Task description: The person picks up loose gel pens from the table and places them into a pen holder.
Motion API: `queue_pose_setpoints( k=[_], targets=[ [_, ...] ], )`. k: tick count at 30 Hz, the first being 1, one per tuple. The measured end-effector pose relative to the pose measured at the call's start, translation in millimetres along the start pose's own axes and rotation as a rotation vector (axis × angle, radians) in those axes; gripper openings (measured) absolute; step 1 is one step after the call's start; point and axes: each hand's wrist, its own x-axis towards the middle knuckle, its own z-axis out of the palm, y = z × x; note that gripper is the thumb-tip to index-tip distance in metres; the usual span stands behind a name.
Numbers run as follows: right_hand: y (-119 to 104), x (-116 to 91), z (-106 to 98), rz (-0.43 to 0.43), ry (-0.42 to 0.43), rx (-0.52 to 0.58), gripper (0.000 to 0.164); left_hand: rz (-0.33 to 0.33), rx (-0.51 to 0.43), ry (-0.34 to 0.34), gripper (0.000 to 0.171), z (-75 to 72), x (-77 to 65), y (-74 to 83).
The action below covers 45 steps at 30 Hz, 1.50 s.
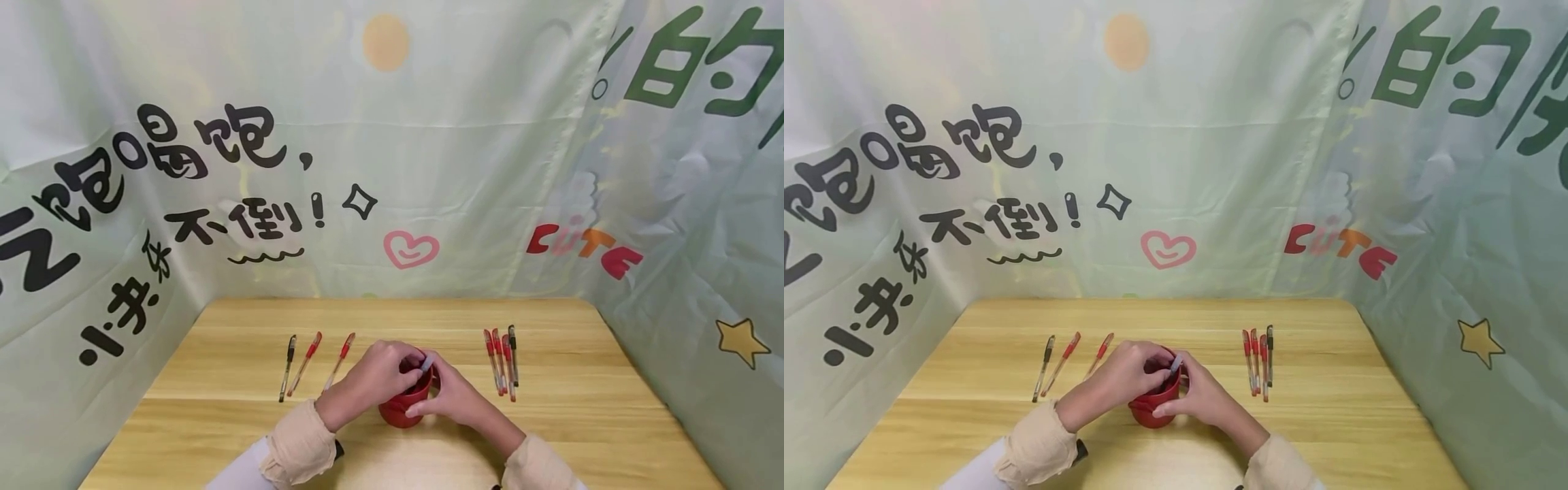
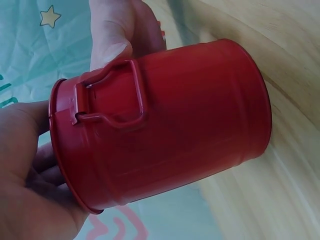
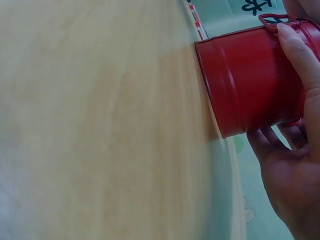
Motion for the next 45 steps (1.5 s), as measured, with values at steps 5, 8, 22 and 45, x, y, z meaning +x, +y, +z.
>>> queue_pose_setpoints(
  k=[5, 8, 22, 45],
  targets=[
    [0, 0, -1, -0.01, 0.0, -0.001, 0.084, 0.025, 0.071, 0.07, 0.018, -6.1, -1.8, 1.3],
    [1, 0, 0, -0.028, 0.012, -0.021, 0.086, 0.035, 0.106, 0.122, 0.018, -12.1, -3.2, 0.8],
    [0, 1, 1, -0.018, 0.022, 0.006, 0.091, 0.085, 0.183, 0.381, 0.031, -35.4, -8.2, -38.1],
    [0, 0, 2, 0.019, 0.019, 0.067, 0.095, -0.171, 0.258, 0.395, 0.039, -39.7, -31.2, -121.1]
  ],
)
